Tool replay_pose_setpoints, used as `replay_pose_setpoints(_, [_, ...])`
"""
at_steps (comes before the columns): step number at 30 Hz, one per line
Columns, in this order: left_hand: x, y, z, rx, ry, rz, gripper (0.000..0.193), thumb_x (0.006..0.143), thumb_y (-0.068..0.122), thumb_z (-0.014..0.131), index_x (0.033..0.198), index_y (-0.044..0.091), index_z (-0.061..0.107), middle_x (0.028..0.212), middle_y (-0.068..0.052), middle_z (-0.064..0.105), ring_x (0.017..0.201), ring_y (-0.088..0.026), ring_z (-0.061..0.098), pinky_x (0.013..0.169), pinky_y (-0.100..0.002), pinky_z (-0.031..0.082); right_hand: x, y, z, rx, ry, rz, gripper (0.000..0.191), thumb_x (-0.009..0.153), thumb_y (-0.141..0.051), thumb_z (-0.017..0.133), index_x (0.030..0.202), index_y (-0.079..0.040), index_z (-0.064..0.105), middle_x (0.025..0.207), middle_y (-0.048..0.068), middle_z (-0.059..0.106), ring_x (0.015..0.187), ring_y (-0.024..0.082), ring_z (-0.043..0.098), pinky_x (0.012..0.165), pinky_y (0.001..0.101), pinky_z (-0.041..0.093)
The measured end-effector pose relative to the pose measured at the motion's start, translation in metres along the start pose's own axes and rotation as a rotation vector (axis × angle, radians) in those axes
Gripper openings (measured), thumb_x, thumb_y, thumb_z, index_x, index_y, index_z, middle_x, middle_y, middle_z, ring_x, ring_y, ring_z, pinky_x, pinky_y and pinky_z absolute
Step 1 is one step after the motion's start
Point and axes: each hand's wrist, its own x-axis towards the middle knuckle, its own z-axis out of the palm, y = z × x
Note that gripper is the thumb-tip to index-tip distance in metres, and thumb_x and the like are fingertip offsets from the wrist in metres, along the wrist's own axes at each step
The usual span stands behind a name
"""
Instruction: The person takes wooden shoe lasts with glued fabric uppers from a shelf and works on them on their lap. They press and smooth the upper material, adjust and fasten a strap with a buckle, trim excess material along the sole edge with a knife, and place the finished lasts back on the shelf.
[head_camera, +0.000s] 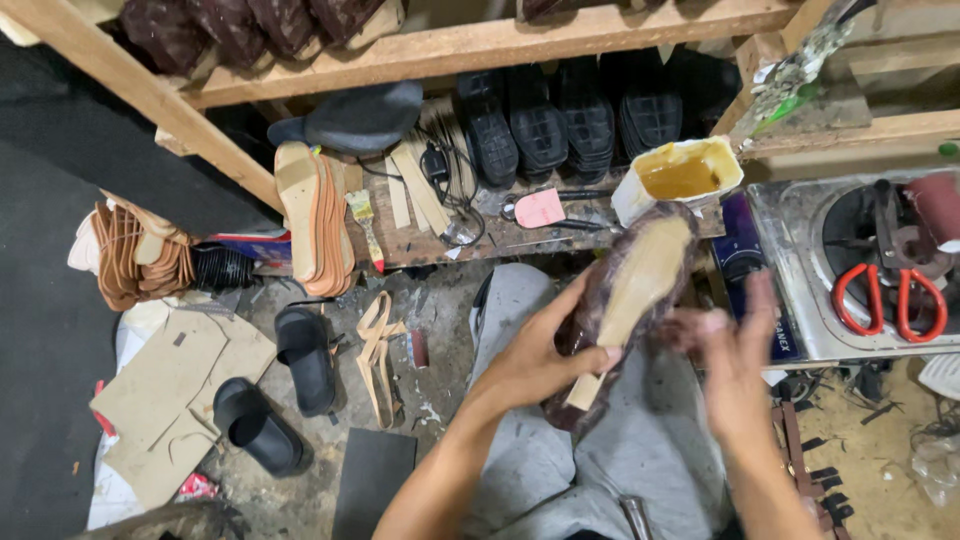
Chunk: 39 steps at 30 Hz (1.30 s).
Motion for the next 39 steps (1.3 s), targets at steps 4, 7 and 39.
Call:
replay_pose_setpoints(4, [0.0,-0.011,-0.014,0.561,-0.001,0.079,0.086,0.074,0.026,0.083,0.152,0.017,0.048,0.154,-0.022,0.048,0.138,-0.039,0.049,0.113,-0.045,0.038,0.066,-0.018,-0.023,-0.149,0.062,-0.374,0.052,0.11,-0.009,0.05,0.159,-0.007,0.034,0.114,0.009,0.067,0.101,0.018,0.063,0.091,0.0327,0.053])
replay_pose_setpoints(7, [-0.006,-0.027,-0.017,0.524,0.117,0.008,0.066,0.087,0.03,0.079,0.147,0.015,0.056,0.155,-0.022,0.048,0.141,-0.039,0.046,0.116,-0.046,0.035,0.114,-0.028,-0.027,-0.676,-0.03,-0.558,0.054,0.092,0.006,0.052,0.145,-0.008,0.058,0.117,0.012,0.064,0.106,0.027,0.059,0.091,0.0388,0.048])
replay_pose_setpoints(39, [-0.061,-0.004,0.02,-1.217,0.289,-0.117,0.059,0.1,0.041,0.064,0.143,0.004,0.048,0.117,-0.017,0.07,0.097,-0.029,0.074,0.078,-0.049,0.064,0.006,-0.094,0.032,-0.406,-0.32,-0.901,0.055,0.108,-0.048,0.042,0.127,-0.004,0.068,0.126,0.014,0.046,0.121,0.026,0.047,0.109,0.0386,0.043])
